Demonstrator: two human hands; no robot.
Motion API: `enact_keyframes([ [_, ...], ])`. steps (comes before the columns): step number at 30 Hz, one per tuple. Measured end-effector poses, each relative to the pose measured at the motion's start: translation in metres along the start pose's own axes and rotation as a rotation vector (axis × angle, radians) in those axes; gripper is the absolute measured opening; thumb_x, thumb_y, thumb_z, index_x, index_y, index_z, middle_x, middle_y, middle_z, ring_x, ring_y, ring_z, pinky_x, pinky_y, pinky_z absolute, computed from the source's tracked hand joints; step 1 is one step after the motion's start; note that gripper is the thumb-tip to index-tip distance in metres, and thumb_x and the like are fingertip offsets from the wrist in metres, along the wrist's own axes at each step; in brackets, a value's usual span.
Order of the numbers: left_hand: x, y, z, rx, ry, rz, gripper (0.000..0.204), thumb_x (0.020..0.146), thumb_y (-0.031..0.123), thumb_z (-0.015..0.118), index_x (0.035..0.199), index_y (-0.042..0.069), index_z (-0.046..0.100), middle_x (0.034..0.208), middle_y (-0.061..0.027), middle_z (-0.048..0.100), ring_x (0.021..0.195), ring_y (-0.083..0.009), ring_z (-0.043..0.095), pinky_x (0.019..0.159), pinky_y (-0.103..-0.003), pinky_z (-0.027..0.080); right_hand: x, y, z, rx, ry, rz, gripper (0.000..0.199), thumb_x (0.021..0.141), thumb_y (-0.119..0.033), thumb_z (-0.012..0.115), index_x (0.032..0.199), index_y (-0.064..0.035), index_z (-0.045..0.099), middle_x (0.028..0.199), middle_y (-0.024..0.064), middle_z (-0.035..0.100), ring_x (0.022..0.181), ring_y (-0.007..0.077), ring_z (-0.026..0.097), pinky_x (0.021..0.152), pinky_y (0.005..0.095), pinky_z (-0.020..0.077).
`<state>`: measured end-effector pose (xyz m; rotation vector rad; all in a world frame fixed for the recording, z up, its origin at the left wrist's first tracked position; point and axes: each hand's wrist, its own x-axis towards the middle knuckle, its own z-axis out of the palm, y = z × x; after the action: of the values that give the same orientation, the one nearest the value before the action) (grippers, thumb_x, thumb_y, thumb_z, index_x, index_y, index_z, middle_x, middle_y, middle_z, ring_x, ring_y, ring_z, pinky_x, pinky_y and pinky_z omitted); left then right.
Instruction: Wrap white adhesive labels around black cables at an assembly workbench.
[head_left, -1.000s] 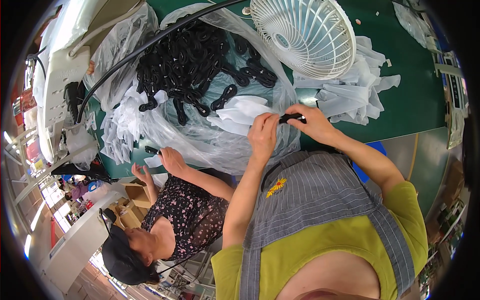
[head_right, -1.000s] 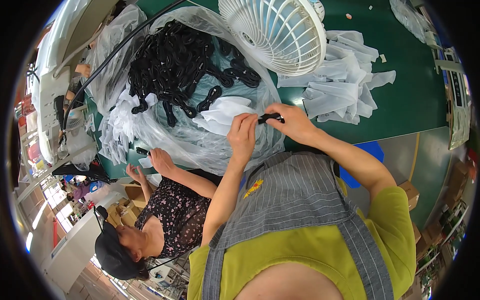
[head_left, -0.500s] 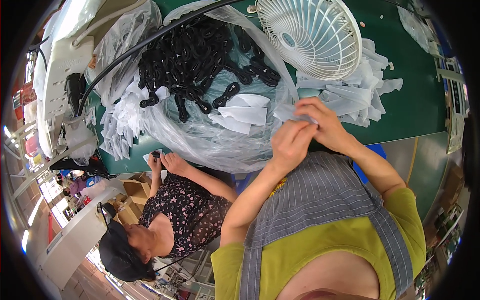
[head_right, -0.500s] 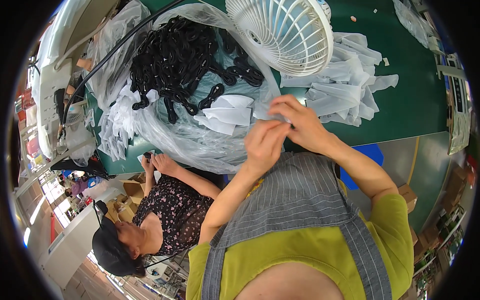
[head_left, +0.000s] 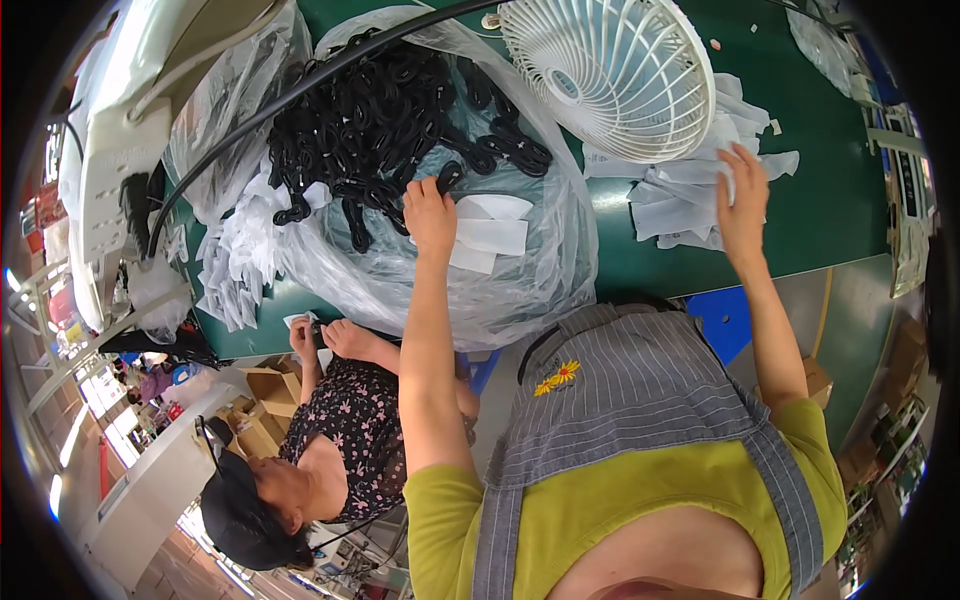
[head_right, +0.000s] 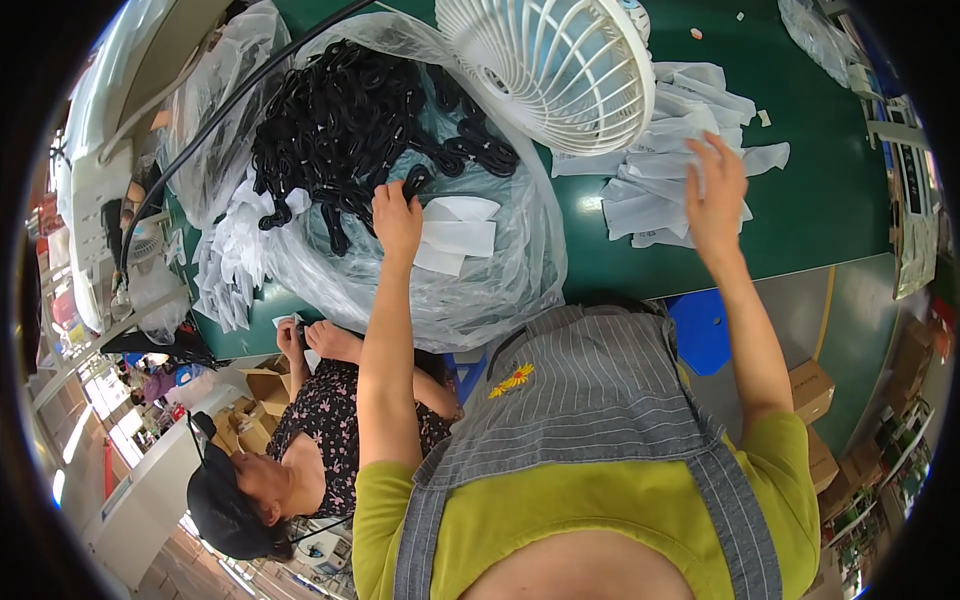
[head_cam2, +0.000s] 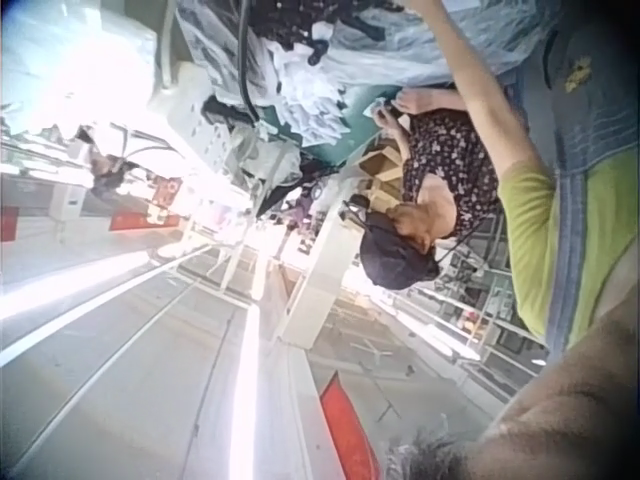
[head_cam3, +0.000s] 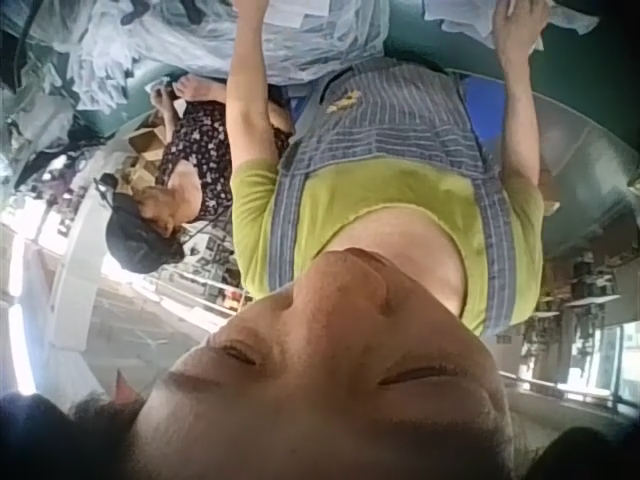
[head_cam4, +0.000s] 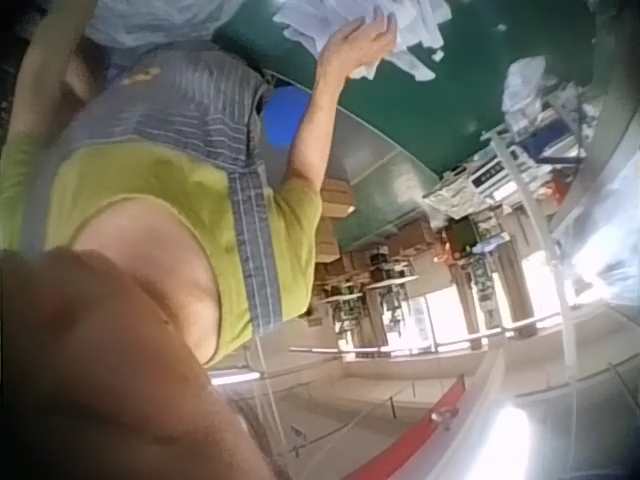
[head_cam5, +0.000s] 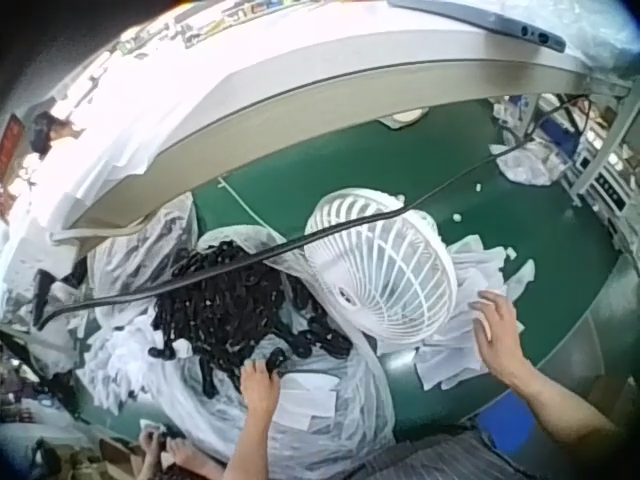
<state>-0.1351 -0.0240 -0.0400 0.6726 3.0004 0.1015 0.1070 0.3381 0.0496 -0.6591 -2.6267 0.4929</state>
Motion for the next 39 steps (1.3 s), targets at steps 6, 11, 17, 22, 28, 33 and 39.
enact_keyframes([
  [6,-0.050,0.092,-0.076,-0.502,-0.074,0.626,0.036,0.078,0.011,0.070,0.113,0.012,0.064,0.099,-0.0063,0.058,0.098,-0.0286,0.056,0.082,-0.041,0.044,-0.002,-0.118,0.042,0.806,-0.598,-0.013,0.046,0.089,-0.011,0.065,0.132,-0.0079,0.050,0.123,0.0138,0.057,0.100,0.0279,0.060,0.084,0.0373,0.0489],
  [11,-0.079,0.089,-0.042,-0.678,0.029,0.463,0.034,0.079,0.009,0.069,0.112,0.007,0.061,0.108,-0.0093,0.059,0.099,-0.0290,0.056,0.083,-0.041,0.045,-0.012,-0.100,0.078,0.678,-0.779,-0.046,0.024,0.092,-0.021,0.060,0.111,-0.0058,0.059,0.092,0.0153,0.066,0.085,0.0357,0.062,0.076,0.0399,0.0484],
  [17,-0.092,0.048,0.022,-0.389,-0.073,0.327,0.022,0.081,0.005,0.066,0.103,0.007,0.062,0.103,-0.0093,0.060,0.094,-0.0313,0.058,0.077,-0.040,0.047,-0.022,-0.098,0.080,0.618,-0.777,0.064,0.021,0.093,-0.021,0.060,0.107,-0.0057,0.060,0.094,0.0144,0.066,0.083,0.0354,0.062,0.072,0.0419,0.0476],
  [22,-0.096,0.052,0.015,-0.471,0.027,0.278,0.012,0.085,0.005,0.064,0.097,0.005,0.063,0.093,-0.0099,0.062,0.085,-0.0301,0.061,0.070,-0.040,0.049,-0.039,-0.105,0.086,0.569,-0.628,-0.132,0.022,0.092,-0.021,0.061,0.109,-0.0068,0.059,0.100,0.0121,0.064,0.085,0.0349,0.062,0.074,0.0423,0.0499],
  [28,-0.093,0.088,-0.026,-0.707,0.156,0.135,0.011,0.087,0.002,0.063,0.097,0.003,0.065,0.091,-0.0113,0.063,0.080,-0.0294,0.062,0.067,-0.038,0.050,-0.038,-0.113,0.067,0.476,-0.600,-0.276,0.024,0.090,-0.019,0.062,0.112,-0.0080,0.060,0.097,0.0101,0.063,0.090,0.0310,0.063,0.073,0.0412,0.0507],
  [33,-0.093,0.105,-0.043,-0.687,0.298,0.288,0.015,0.082,0.000,0.067,0.097,0.003,0.066,0.093,-0.0119,0.062,0.082,-0.0300,0.062,0.069,-0.038,0.051,-0.035,-0.115,0.062,0.610,-0.550,-0.051,0.027,0.086,-0.017,0.069,0.111,-0.0077,0.062,0.094,0.0087,0.064,0.082,0.0301,0.064,0.069,0.0370,0.0518],
  [39,-0.092,0.130,-0.068,-0.738,0.351,0.345,0.015,0.079,-0.001,0.069,0.093,0.003,0.065,0.091,-0.0113,0.061,0.079,-0.0300,0.061,0.065,-0.038,0.050,-0.012,-0.135,0.020,0.648,-0.631,-0.078,0.056,0.080,-0.021,0.075,0.128,-0.0094,0.050,0.116,0.0119,0.056,0.087,0.0300,0.064,0.068,0.0373,0.0521],
])
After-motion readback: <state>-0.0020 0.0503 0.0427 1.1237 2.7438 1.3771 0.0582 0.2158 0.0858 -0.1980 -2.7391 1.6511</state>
